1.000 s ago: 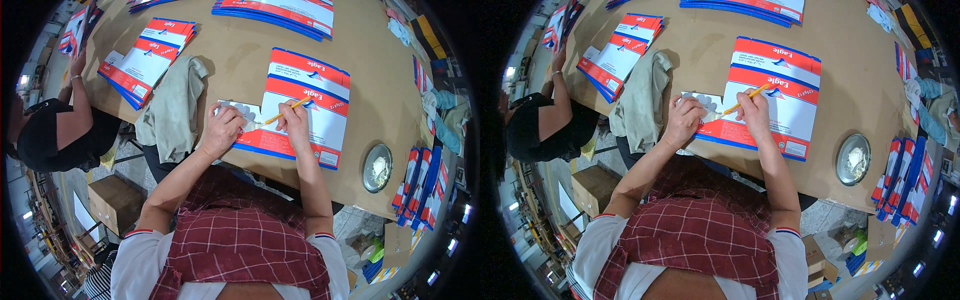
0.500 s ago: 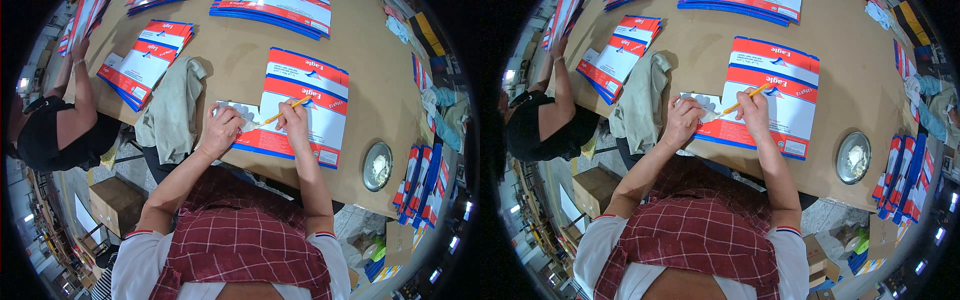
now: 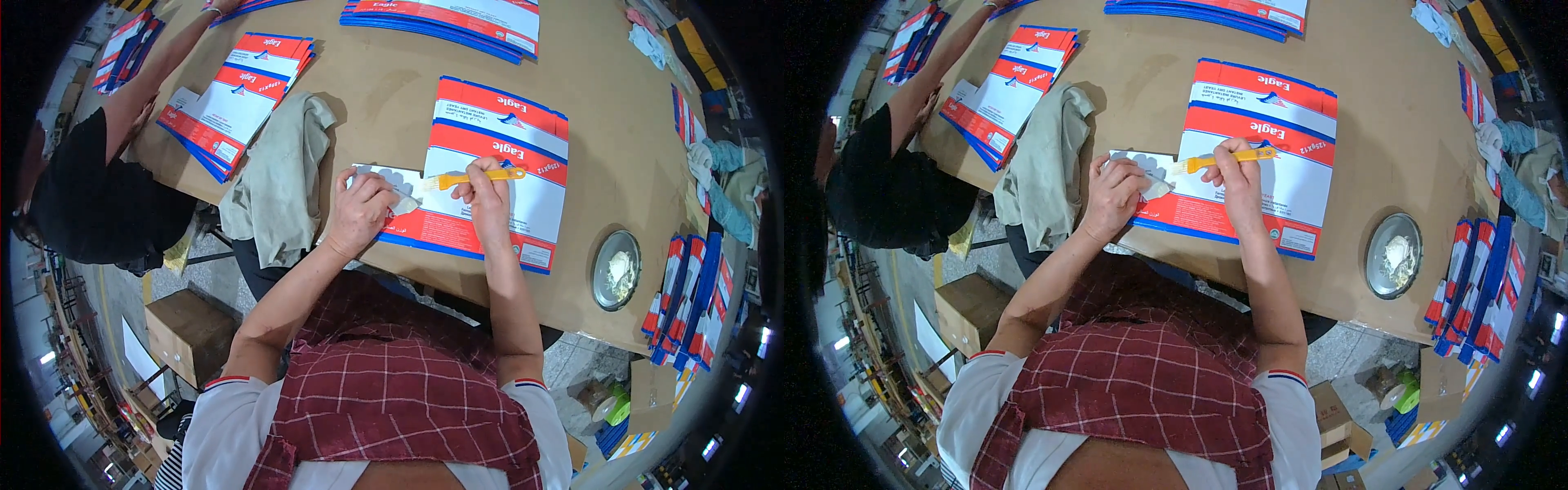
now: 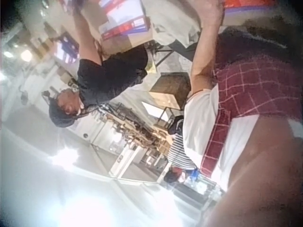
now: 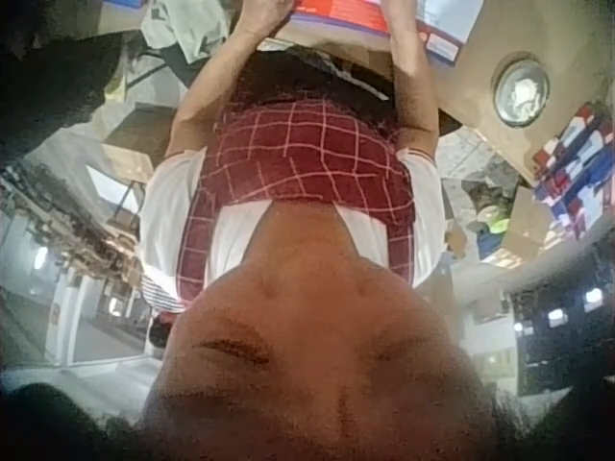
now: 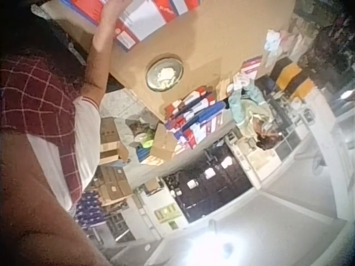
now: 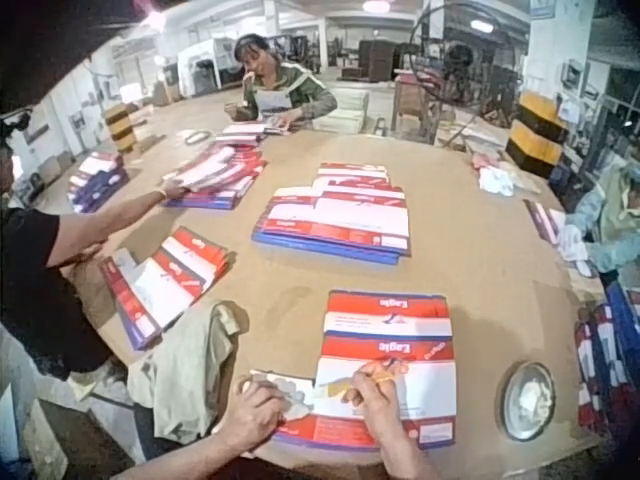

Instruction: Applying glue to the flaps of cardboard envelopes using a brush.

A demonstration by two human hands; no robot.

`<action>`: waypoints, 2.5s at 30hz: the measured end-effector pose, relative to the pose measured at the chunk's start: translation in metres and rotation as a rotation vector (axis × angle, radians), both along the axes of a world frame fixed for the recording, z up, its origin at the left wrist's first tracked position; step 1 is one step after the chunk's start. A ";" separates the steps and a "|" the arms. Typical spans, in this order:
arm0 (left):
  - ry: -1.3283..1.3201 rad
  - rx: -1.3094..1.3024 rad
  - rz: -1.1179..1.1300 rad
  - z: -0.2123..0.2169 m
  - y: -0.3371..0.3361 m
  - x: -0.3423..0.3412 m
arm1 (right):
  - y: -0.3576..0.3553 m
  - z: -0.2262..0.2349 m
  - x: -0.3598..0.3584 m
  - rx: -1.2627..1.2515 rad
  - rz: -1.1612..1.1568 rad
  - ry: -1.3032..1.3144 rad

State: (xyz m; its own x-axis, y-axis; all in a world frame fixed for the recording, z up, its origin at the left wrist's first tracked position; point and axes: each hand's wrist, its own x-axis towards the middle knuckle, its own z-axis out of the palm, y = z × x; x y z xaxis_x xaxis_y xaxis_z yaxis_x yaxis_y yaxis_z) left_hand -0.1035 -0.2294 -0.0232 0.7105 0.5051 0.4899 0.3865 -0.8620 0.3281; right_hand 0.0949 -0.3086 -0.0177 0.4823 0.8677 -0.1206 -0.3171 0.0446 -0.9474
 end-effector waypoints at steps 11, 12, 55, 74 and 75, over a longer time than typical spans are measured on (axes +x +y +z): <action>-0.012 -0.018 -0.003 0.003 0.000 0.001 | -0.007 0.002 -0.003 -0.012 0.077 -0.232; -0.004 -0.031 -0.004 0.004 -0.001 0.002 | -0.008 0.000 -0.003 -0.005 0.091 -0.254; 0.003 -0.008 -0.007 0.000 0.001 0.000 | -0.009 0.005 -0.006 -0.023 0.009 -0.298; -0.005 0.007 -0.005 0.000 0.003 0.002 | -0.006 0.001 -0.005 0.013 0.012 -0.213; -0.012 0.008 -0.004 0.001 0.003 0.002 | -0.006 0.002 -0.006 0.005 0.019 -0.258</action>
